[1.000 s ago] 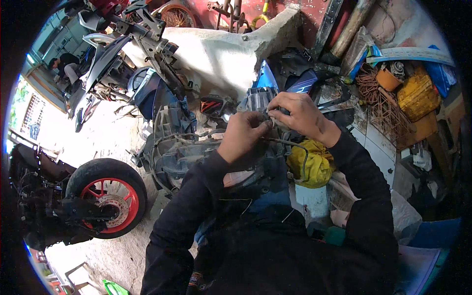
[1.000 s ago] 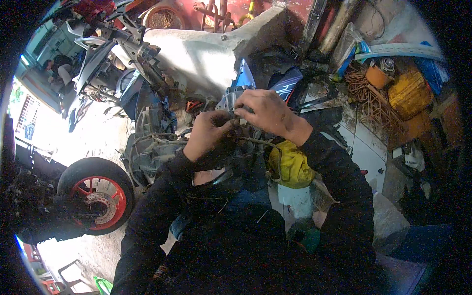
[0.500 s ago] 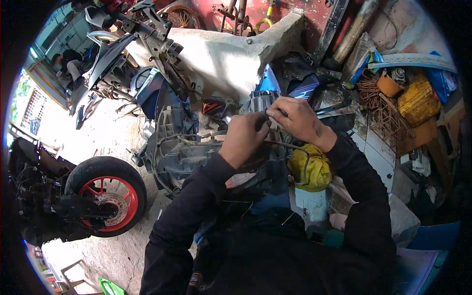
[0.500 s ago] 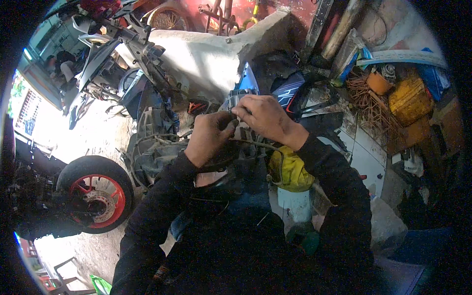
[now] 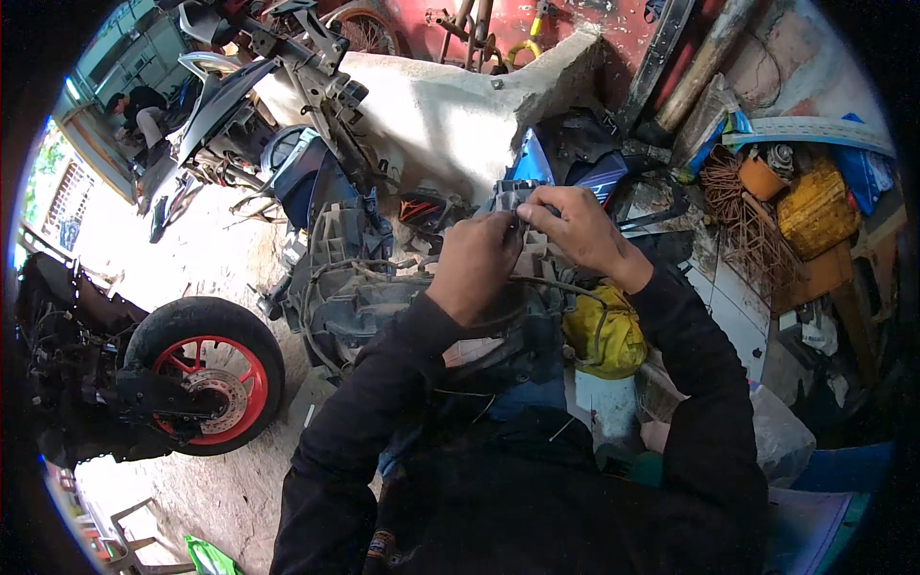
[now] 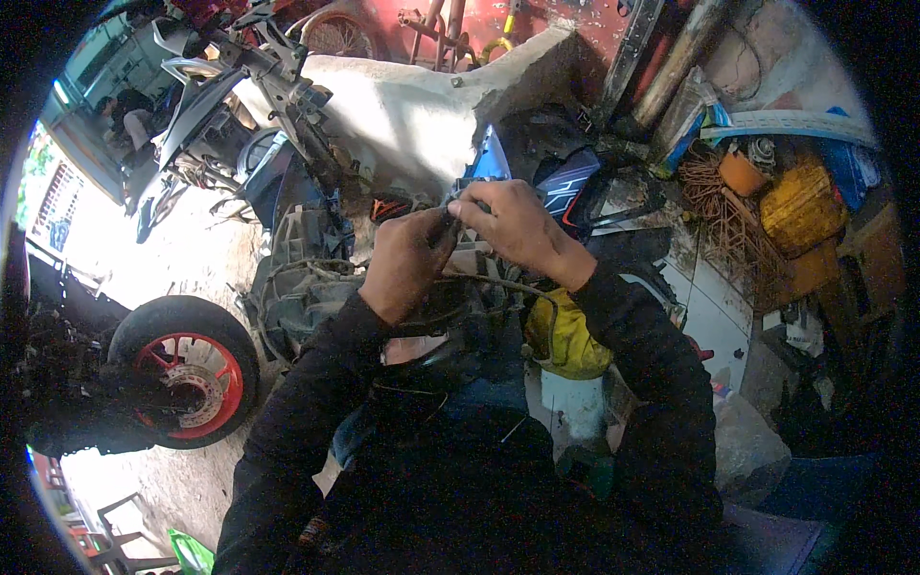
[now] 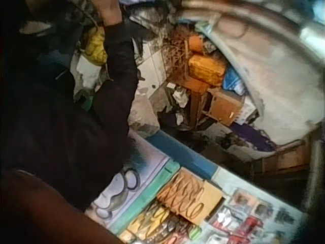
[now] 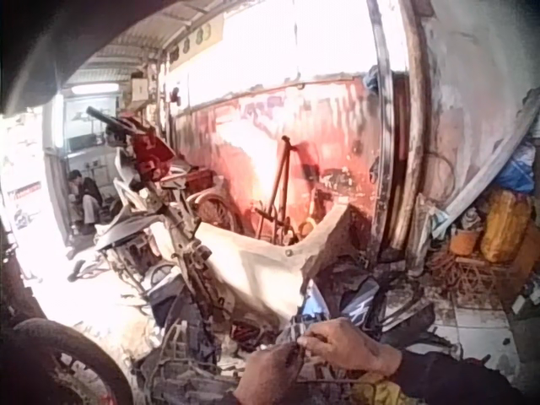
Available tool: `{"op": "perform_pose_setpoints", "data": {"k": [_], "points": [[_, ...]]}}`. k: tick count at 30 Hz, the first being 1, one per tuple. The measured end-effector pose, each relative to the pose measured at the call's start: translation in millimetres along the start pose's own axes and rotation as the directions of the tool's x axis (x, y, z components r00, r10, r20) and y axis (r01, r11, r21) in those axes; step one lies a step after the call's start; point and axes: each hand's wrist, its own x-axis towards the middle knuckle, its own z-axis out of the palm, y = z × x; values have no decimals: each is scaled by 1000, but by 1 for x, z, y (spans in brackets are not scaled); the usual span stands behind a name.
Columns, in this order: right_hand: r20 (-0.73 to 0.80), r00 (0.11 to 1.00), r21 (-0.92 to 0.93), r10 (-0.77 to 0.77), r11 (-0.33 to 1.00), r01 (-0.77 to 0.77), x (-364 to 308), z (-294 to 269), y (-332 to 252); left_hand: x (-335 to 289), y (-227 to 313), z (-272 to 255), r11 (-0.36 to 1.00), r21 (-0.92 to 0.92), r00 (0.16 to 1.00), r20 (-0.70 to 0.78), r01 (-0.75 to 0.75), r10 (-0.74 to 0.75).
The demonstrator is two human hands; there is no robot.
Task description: The person is using a screwdriver to remove and replace components on a motorcycle headlight assembly while seated.
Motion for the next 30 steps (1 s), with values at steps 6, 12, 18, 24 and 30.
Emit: {"op": "perform_pose_setpoints", "data": {"k": [6,12,18,24,30], "points": [[2,998,15,-61,998,61,2,6,14,-3,-7,1,997,19,997,1,-77,77],[60,998,179,-18,984,7,9,7,18,2,-11,0,999,-51,1000,-23,4,-6],[-112,993,292,-27,955,58,35,-9,15,17,-21,-14,903,-216,927,129,372,-351],[-427,904,718,-4,607,341,47,-10,-11,14,-48,-14,811,-248,846,221,530,-486],[-460,888,767,11,508,391,44,3,-11,16,-46,-13,743,-330,812,292,582,-506]]}}
